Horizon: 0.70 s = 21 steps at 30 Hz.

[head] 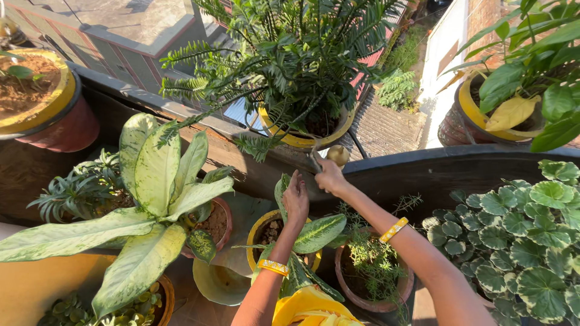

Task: The person uses a small hand trowel to loosen soil around the base of several potted plants on a balcony. They work on a fern-like plant and a large-leafed variegated plant, then move a smaller potted plant to a different spot.

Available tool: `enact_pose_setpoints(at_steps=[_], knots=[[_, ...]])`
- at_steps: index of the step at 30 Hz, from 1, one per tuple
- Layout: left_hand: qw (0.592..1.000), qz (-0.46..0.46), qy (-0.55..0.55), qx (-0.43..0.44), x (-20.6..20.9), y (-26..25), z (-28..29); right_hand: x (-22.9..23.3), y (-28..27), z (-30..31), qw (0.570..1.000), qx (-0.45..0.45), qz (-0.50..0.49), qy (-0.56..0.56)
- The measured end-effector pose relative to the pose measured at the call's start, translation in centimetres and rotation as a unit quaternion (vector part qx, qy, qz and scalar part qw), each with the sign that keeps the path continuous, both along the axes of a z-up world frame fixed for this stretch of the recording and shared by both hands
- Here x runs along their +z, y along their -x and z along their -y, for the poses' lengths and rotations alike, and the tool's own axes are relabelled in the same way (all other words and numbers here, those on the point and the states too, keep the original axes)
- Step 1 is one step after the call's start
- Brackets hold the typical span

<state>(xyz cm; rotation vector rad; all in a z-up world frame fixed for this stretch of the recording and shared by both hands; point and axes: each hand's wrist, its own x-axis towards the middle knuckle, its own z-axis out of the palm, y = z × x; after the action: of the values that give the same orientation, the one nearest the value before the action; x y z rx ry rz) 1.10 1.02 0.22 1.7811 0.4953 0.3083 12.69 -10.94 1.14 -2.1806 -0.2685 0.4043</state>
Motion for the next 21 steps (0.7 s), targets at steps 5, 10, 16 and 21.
enact_pose_setpoints(at_steps=[5, 10, 16, 21], knots=[[1.0, 0.0, 0.005, -0.001, -0.1, 0.6, 0.3, -6.2, 1.4, -3.2, 0.952, -0.017, 0.307, 0.003], [1.0, 0.022, -0.006, 0.018, -0.5, 0.8, -1.6, 0.6, 0.2, 0.4, 0.993, -0.013, -0.08, -0.082], [1.0, 0.016, 0.025, 0.011, 1.3, -0.4, -1.7, 9.0, -2.5, 0.1, 0.98, 0.042, -0.179, -0.073], [0.999, -0.007, 0.035, 0.009, 2.0, -0.2, -1.2, 6.4, -2.2, -2.6, 0.972, -0.031, -0.204, -0.115]])
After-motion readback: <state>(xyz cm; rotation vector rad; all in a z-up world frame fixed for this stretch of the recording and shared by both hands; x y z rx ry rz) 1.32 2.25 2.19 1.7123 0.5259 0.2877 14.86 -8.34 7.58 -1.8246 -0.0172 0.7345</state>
